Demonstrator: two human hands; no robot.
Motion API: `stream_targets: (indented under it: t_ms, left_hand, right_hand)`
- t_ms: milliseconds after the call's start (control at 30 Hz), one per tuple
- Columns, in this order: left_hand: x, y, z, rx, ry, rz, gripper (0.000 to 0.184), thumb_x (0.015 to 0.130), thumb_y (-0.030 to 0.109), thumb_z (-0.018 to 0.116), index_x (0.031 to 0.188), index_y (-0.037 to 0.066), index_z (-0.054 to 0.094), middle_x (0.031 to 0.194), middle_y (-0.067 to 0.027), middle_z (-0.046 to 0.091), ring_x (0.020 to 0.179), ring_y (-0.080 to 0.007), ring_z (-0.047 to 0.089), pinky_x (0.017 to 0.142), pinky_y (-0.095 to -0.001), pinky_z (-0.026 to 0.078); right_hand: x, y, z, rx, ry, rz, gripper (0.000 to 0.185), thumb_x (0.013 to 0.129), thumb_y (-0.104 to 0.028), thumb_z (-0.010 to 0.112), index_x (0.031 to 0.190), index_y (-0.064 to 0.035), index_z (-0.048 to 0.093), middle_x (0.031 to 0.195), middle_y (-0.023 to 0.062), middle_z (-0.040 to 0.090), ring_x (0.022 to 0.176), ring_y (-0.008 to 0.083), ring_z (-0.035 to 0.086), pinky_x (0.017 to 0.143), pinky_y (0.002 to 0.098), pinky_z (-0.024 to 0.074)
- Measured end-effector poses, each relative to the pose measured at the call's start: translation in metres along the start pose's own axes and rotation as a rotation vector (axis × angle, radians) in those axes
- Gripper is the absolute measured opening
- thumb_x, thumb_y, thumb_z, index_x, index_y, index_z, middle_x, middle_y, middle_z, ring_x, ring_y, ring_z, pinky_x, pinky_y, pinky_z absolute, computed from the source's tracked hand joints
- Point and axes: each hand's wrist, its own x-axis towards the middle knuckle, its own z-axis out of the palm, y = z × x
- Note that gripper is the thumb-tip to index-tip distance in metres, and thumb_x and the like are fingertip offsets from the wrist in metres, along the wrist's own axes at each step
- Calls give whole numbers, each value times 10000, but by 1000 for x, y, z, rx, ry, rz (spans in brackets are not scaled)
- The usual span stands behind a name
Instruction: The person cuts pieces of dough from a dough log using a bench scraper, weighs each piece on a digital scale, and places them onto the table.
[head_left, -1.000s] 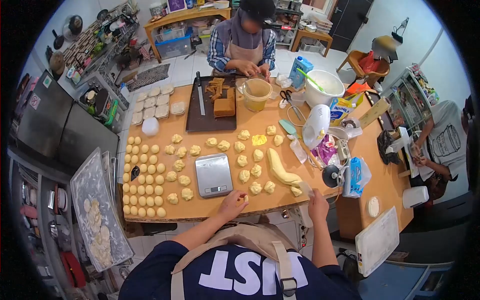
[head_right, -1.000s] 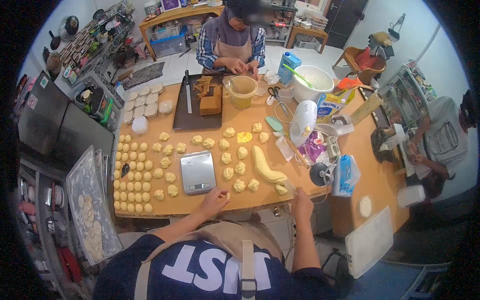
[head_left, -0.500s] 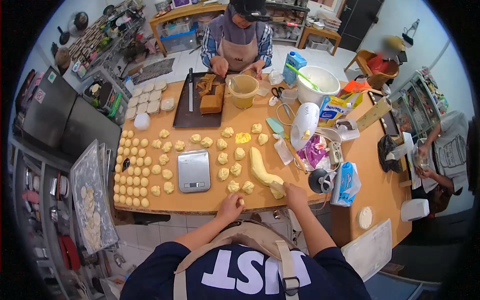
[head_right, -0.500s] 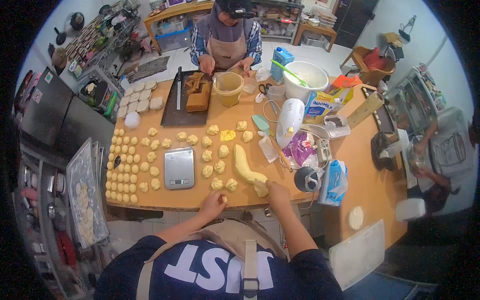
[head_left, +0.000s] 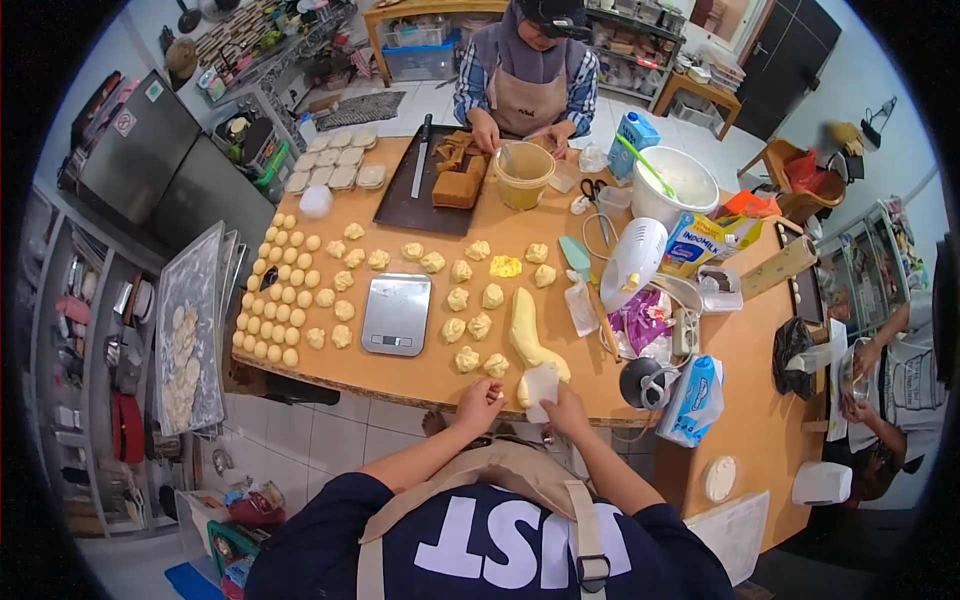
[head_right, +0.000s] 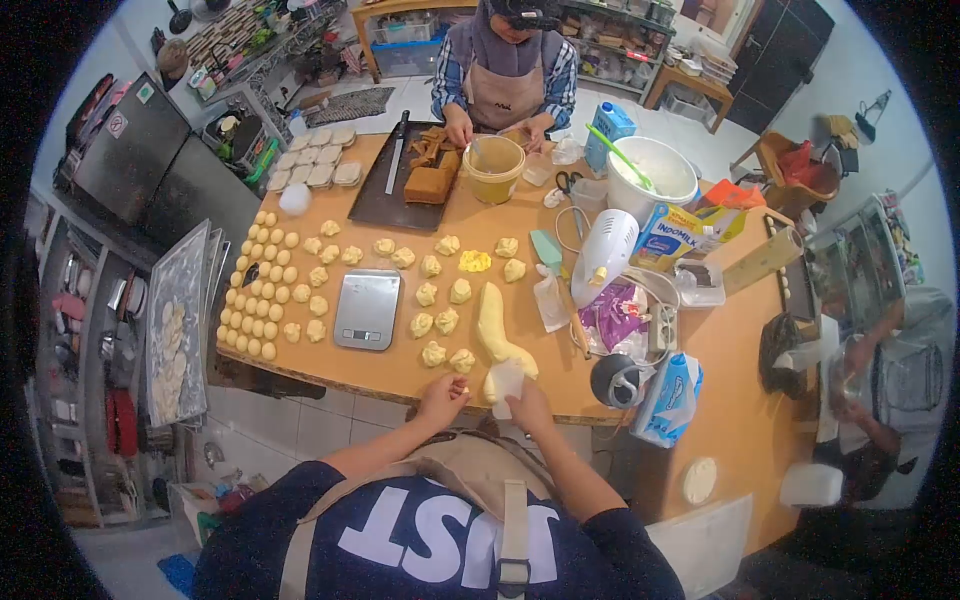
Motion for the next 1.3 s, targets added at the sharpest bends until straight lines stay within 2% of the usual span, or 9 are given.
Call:
stream_targets:
  t_ms: [133, 233, 333, 433, 533, 700, 967, 1133, 1300]
  left_hand:
    - [1, -4, 18, -208, 17, -7, 355, 777, 60, 746, 1084, -6, 581, 917, -69, 605, 774, -137, 589, 705, -270, 517]
    - [5, -7, 23, -212, -34, -3, 350, 808, 61, 728, 1109, -3, 562, 935, -50, 598, 780, -123, 575, 720, -260, 512]
    - [5, 3, 16, -38, -35, -1, 344, 815, 50, 717, 1116, -10, 561, 934, -57, 604, 800, -126, 585, 725, -261, 514]
    - [0, 2, 14, -68, -3, 18, 362, 804, 51, 717, 1126, -5, 560, 947, -78, 613, 827, -156, 605, 737, -285, 519]
    - [-2, 1, 15, -5, 0, 77, 406, 782, 74, 721, 1144, 9, 548, 982, -116, 607, 897, -236, 614, 792, -349, 513]
    - [-12, 29, 9, 278, -39, 251, 513, 743, 80, 738, 1197, 13, 509, 1113, -168, 556, 1049, -337, 559, 917, -421, 455]
    - [-6, 7, 12, 61, -33, 147, 455, 775, 28, 699, 1197, 18, 526, 1077, -141, 571, 984, -274, 599, 834, -358, 502]
    - [-12, -7, 2, -162, -31, 108, 287, 871, 22, 632, 1150, 8, 563, 1019, -103, 619, 895, -172, 634, 782, -288, 532]
    - [-20, -18, -42, -190, 120, 130, 250, 904, 3, 595, 1152, 8, 564, 1013, -70, 624, 890, -129, 625, 795, -262, 537]
  right_hand:
    - [-12, -8, 17, 383, -30, 121, 352, 870, -92, 651, 1158, 33, 492, 856, 154, 658, 669, 217, 683, 435, 319, 541]
    - [-15, -13, 9, 143, -99, 106, 419, 873, -93, 636, 1236, 4, 451, 881, 205, 666, 686, 291, 687, 514, 382, 551]
    - [-22, -26, -19, -377, 181, -13, 523, 866, -101, 624, 1345, -72, 417, 924, 234, 664, 744, 360, 673, 613, 434, 536]
    - [-29, -43, -50, -445, 176, -121, 620, 858, -120, 612, 1429, -186, 381, 990, 222, 660, 802, 390, 651, 682, 463, 509]
    - [-21, -36, -52, -651, 109, -291, 669, 859, -134, 606, 1460, -284, 352, 966, 154, 679, 778, 347, 662, 653, 454, 511]
    - [-3, -42, -45, -774, 1, -341, 689, 870, -103, 567, 1481, -298, 315, 930, 127, 670, 753, 305, 666, 656, 417, 520]
    - [2, -30, -10, -521, -9, -246, 657, 842, -144, 626, 1446, -238, 387, 910, 191, 672, 774, 360, 656, 690, 440, 522]
    - [1, 12, 15, -39, 46, -272, 657, 833, -139, 663, 1433, -214, 408, 954, 242, 659, 818, 398, 649, 729, 447, 513]
    - [-10, -25, 2, -325, -2, -316, 635, 856, -146, 644, 1437, -229, 401, 951, 225, 667, 811, 376, 659, 693, 460, 515]
